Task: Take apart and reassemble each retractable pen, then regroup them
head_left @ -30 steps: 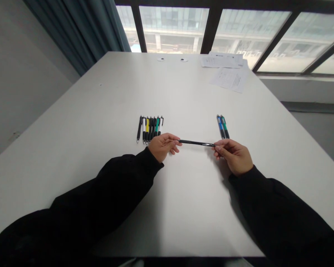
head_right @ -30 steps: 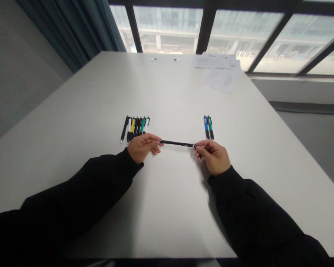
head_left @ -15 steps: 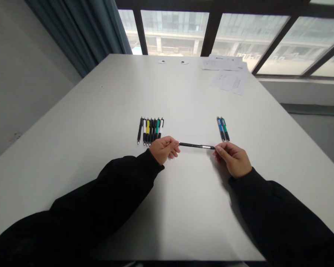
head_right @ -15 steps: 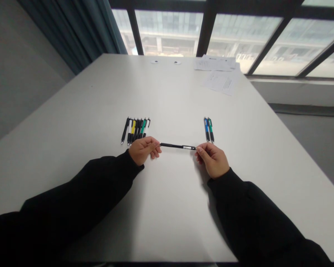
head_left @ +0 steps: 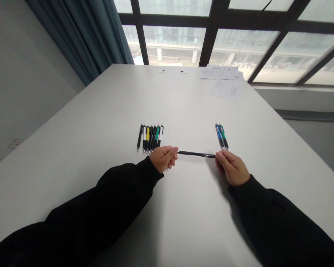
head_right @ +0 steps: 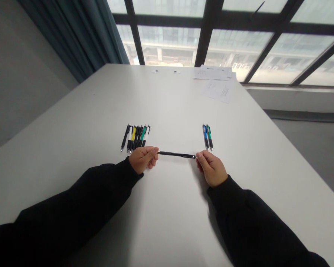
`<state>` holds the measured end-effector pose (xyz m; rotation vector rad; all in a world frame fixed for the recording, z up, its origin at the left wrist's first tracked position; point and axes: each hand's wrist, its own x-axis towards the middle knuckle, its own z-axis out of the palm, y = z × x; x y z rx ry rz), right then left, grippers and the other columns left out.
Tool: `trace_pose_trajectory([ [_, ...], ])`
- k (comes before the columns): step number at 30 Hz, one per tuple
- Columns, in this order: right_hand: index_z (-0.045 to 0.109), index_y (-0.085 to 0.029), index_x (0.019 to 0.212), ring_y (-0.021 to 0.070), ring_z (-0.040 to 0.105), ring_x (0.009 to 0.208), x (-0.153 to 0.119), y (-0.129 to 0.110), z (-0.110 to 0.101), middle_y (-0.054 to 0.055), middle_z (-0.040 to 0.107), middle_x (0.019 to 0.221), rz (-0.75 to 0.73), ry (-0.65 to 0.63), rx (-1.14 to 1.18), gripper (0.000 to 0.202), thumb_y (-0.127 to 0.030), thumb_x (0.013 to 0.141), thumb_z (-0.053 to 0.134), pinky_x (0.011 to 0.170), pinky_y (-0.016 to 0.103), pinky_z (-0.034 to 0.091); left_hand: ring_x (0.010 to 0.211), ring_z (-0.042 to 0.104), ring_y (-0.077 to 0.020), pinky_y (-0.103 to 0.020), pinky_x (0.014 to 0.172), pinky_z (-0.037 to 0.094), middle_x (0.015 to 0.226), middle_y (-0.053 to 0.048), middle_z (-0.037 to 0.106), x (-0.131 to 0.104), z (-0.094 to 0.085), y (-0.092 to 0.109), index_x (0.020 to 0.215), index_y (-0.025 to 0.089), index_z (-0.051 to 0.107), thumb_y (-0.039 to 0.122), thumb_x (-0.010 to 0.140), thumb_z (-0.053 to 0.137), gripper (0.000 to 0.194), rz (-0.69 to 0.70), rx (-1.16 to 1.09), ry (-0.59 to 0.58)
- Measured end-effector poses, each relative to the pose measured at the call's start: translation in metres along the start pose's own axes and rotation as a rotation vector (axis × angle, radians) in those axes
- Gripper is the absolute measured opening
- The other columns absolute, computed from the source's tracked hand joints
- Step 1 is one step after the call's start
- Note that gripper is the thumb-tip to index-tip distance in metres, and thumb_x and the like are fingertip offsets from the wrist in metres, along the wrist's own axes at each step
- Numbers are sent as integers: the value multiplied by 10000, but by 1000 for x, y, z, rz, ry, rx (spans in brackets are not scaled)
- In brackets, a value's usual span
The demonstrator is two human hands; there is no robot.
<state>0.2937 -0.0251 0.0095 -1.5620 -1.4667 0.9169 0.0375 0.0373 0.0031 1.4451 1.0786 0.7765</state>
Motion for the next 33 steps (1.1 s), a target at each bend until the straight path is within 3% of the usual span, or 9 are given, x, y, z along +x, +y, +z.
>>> trace_pose_trajectory([
  [8,505,-192,680,98,435,449,0,5,1,-36,489,520,0,2,-3,421,-503,952,423,459,234,337,356,447,-66,-186,366,318,489,5,563,2,-2,-6,645,135,574,558,889,452,503,-6,47,-70],
  [13,489,-200,716,93,438,422,4,9,7,-36,510,548,1,75,108,394,-520,940,439,416,225,327,496,512,-77,-195,509,396,613,-15,649,-5,1,-1,845,119,685,495,878,513,415,97,173,-384],
  [15,493,-201,735,91,429,418,6,7,10,-38,509,549,-18,75,137,378,-516,939,446,407,221,319,570,578,-102,-206,577,437,621,-16,664,-11,8,2,944,121,681,500,848,567,407,67,128,-521],
  [18,517,-195,789,97,441,429,6,1,15,-29,519,586,-39,60,223,371,-518,946,423,403,225,328,587,612,-118,-222,592,458,659,-48,695,-17,20,5,890,119,648,528,802,624,420,-29,15,-633],
  [21,548,-182,859,113,481,487,-1,-9,21,-1,544,663,-93,52,185,399,-501,975,339,439,239,362,394,446,-51,-202,412,330,748,-81,722,-16,27,7,850,123,589,538,796,624,419,-104,-98,-590],
  [23,545,-184,758,118,485,527,-9,-16,27,-4,524,623,-178,2,-46,383,-457,973,384,508,247,377,321,326,-24,-204,340,223,760,-73,719,-12,28,8,855,132,558,547,796,609,422,-131,-163,-527],
  [26,519,-186,664,119,469,541,-21,-25,42,-11,515,584,-327,-134,-356,339,-400,927,506,556,249,364,290,337,-44,-192,321,208,500,33,588,-8,27,8,806,155,525,572,780,606,426,-124,-185,-465],
  [28,502,-188,680,120,471,541,-25,-28,51,-7,527,596,-394,-136,-465,297,-362,921,508,551,246,349,276,353,-64,-183,321,212,372,81,459,-7,27,6,776,167,506,579,783,596,421,-126,-161,-453],
  [33,511,-179,754,133,516,571,-24,-28,59,16,573,652,-467,-72,-628,211,-304,923,498,568,248,349,245,341,-67,-170,321,201,329,73,461,-7,29,2,773,174,484,541,843,533,377,-119,-126,-419],
])
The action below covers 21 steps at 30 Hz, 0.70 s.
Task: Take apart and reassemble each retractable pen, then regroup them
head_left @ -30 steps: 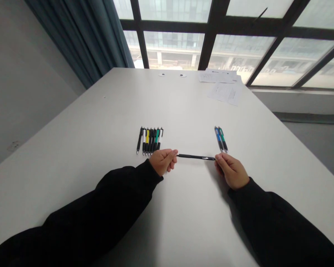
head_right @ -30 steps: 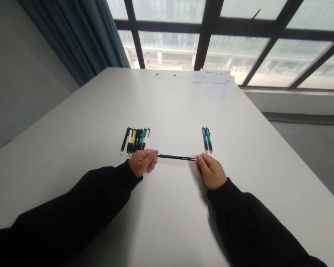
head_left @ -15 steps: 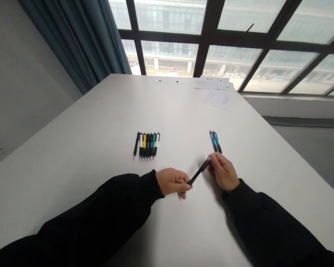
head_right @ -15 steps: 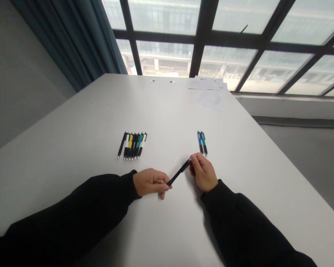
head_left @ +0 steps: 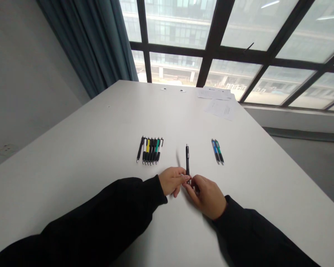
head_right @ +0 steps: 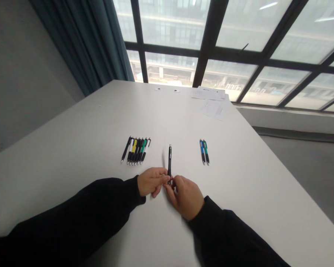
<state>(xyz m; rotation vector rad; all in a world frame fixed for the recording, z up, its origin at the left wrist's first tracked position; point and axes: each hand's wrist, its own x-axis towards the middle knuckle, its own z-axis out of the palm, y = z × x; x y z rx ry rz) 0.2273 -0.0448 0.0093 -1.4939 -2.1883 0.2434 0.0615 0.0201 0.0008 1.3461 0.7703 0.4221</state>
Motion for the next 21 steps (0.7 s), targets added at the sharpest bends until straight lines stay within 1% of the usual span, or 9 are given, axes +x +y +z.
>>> trace_pose_trajectory([
  [3,525,-170,784,142,538,595,-1,0,2,28,589,674,-46,12,-73,194,-284,933,473,588,256,351,243,366,-76,-171,311,203,332,75,463,1,1,-1,774,174,484,559,836,539,394,-5,-1,11],
  [5,537,-162,809,147,549,611,-2,0,4,38,600,693,-74,12,-121,192,-258,945,441,596,262,349,251,389,-77,-173,306,223,366,69,498,2,1,-2,779,171,492,572,829,549,407,-4,21,25],
  [7,543,-158,817,149,556,614,-2,1,6,44,604,700,-78,5,-153,213,-227,958,399,593,266,345,267,415,-65,-174,303,245,481,30,599,2,1,-2,776,161,505,571,828,552,415,-1,47,52],
  [9,540,-159,794,149,557,596,0,6,7,42,598,678,-52,5,-176,252,-213,968,366,580,270,338,293,444,-51,-175,303,269,668,-29,693,2,1,-3,797,145,537,564,838,541,421,-2,60,83],
  [10,537,-161,779,150,560,588,1,10,7,41,596,667,-24,10,-193,268,-216,972,358,575,272,334,306,453,-46,-173,307,280,742,-52,714,2,1,-3,822,138,555,559,845,533,423,-1,69,96],
  [12,536,-161,768,156,572,587,6,23,3,46,606,664,64,18,-248,282,-233,978,361,566,275,324,325,461,-43,-169,320,299,803,-74,726,2,1,-4,889,132,579,542,855,528,415,6,82,115],
  [14,542,-156,784,166,593,602,12,38,-2,58,633,690,180,5,-322,275,-244,982,373,559,277,312,332,456,-44,-166,329,301,785,-77,726,0,1,-5,910,130,580,520,853,544,396,16,94,125],
  [17,548,-149,818,177,608,598,18,58,-10,75,661,718,317,-32,-432,274,-269,990,372,538,278,292,333,444,-45,-166,332,286,746,-70,720,-2,2,-3,860,132,577,495,843,559,363,25,117,132],
  [21,552,-146,852,193,642,620,23,72,-15,96,682,750,421,-67,-534,276,-287,996,363,525,272,301,342,451,-49,-172,342,294,736,-67,718,-5,2,0,827,135,577,483,838,557,348,26,137,117],
])
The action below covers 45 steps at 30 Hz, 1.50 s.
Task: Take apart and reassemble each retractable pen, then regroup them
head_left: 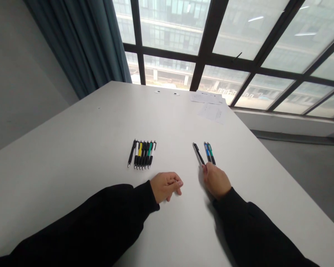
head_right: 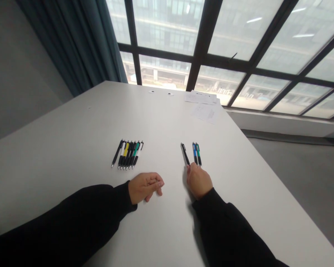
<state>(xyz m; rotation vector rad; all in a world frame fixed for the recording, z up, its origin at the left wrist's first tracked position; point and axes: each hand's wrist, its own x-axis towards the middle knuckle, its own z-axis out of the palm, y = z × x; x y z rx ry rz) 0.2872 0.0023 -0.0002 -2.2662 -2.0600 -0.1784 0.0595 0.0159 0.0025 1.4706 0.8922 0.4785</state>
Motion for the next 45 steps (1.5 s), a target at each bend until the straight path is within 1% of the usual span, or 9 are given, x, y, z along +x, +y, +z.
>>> trace_pose_trajectory([
  [6,561,-149,870,236,685,651,5,1,-3,125,701,755,50,-35,-58,305,-312,1001,339,520,283,343,340,437,-48,-169,338,283,713,-56,713,0,0,0,801,137,573,461,832,556,326,-6,0,4],
  [14,586,-135,884,244,698,676,7,3,-7,156,709,792,82,-87,-45,335,-335,998,342,563,291,402,345,445,-48,-166,342,289,710,-60,712,-1,0,1,790,135,581,468,824,560,336,-13,2,-1],
  [20,604,-146,892,275,700,694,7,4,-10,146,711,783,96,-108,-54,357,-346,995,328,576,310,422,343,439,-50,-172,344,278,709,-58,715,-1,0,-2,789,140,585,463,833,552,328,-15,16,3],
  [23,609,-142,894,275,700,697,7,4,-10,159,710,791,101,-114,-52,367,-348,993,322,583,317,430,342,438,-50,-169,344,281,703,-54,714,-1,0,-2,791,141,582,438,838,546,303,-8,18,9],
  [27,609,-148,892,280,702,699,7,5,-9,150,711,785,107,-107,-54,363,-345,990,320,590,321,439,346,441,-52,-170,345,285,703,-52,713,-2,0,1,788,143,578,424,841,544,288,-5,26,-11],
  [34,604,-151,881,285,704,703,8,5,-9,149,714,793,125,-106,-60,353,-339,985,324,602,332,452,341,430,-46,-167,339,273,696,-51,708,-2,0,-1,787,139,574,441,837,553,307,6,9,-14],
  [39,606,-149,873,269,705,707,8,5,-8,143,713,781,139,-121,-55,342,-344,977,345,619,321,458,339,428,-44,-165,336,273,691,-45,705,-1,0,-4,789,136,571,447,830,556,314,8,3,-7],
  [45,616,-146,884,270,705,724,8,5,-8,150,712,795,151,-123,-54,351,-351,976,346,641,326,464,347,436,-46,-166,338,281,700,-53,709,-2,-1,-2,800,134,574,430,835,550,300,4,26,-18],
])
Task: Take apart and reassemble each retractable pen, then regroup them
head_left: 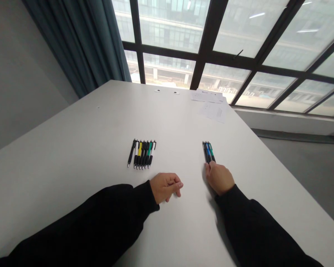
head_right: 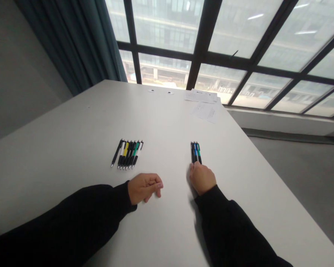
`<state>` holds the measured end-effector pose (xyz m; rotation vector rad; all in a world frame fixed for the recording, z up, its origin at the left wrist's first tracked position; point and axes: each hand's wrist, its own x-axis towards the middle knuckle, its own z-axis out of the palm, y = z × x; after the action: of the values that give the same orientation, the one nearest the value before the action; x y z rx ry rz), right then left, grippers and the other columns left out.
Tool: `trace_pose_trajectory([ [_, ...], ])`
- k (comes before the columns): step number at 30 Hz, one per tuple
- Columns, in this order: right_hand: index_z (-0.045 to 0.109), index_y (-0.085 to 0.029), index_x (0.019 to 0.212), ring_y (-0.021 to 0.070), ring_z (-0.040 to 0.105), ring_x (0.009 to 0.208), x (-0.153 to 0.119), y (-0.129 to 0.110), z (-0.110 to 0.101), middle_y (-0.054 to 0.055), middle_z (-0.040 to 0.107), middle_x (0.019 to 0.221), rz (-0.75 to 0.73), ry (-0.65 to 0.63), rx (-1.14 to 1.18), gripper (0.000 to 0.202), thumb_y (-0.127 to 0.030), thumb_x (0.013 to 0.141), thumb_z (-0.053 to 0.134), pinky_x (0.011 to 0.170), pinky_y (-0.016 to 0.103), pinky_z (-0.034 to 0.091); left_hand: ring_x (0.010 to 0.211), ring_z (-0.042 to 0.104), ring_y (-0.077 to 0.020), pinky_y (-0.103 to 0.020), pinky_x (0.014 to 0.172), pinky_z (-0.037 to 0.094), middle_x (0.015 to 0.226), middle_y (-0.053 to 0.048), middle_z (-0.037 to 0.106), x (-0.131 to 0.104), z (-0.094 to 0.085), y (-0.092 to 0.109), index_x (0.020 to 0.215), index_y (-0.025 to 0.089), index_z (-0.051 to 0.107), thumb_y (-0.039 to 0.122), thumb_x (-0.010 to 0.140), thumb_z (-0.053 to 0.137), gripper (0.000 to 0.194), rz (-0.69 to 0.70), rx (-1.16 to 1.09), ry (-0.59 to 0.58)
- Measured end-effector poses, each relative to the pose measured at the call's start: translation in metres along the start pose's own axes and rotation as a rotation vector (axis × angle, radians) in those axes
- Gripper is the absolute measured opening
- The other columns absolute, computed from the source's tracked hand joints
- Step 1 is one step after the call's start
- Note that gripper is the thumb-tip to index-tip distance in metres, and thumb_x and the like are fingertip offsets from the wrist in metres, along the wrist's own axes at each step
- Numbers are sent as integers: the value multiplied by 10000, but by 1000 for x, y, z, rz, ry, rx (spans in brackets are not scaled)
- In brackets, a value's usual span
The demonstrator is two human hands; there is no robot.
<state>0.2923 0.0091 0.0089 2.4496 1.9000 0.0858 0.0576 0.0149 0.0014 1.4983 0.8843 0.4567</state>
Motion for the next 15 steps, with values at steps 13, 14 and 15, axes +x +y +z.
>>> trace_pose_trajectory([
  [13,644,-135,887,256,698,733,-1,-1,-3,158,711,804,16,-14,22,363,-341,965,355,654,318,448,348,431,-42,-164,341,278,697,-50,707,-1,0,1,791,133,570,422,838,555,293,8,-16,-4],
  [14,647,-135,886,255,698,737,-1,-1,-3,158,712,805,16,-12,27,365,-342,964,357,659,317,448,347,430,-42,-165,341,280,695,-48,707,-1,0,1,792,134,570,422,838,556,292,10,-18,-3],
  [15,649,-134,885,254,698,740,-1,-1,-3,158,713,802,14,-9,30,366,-344,963,359,665,317,448,347,430,-41,-165,343,282,695,-47,707,-1,0,1,793,133,571,421,839,556,291,13,-18,-1],
])
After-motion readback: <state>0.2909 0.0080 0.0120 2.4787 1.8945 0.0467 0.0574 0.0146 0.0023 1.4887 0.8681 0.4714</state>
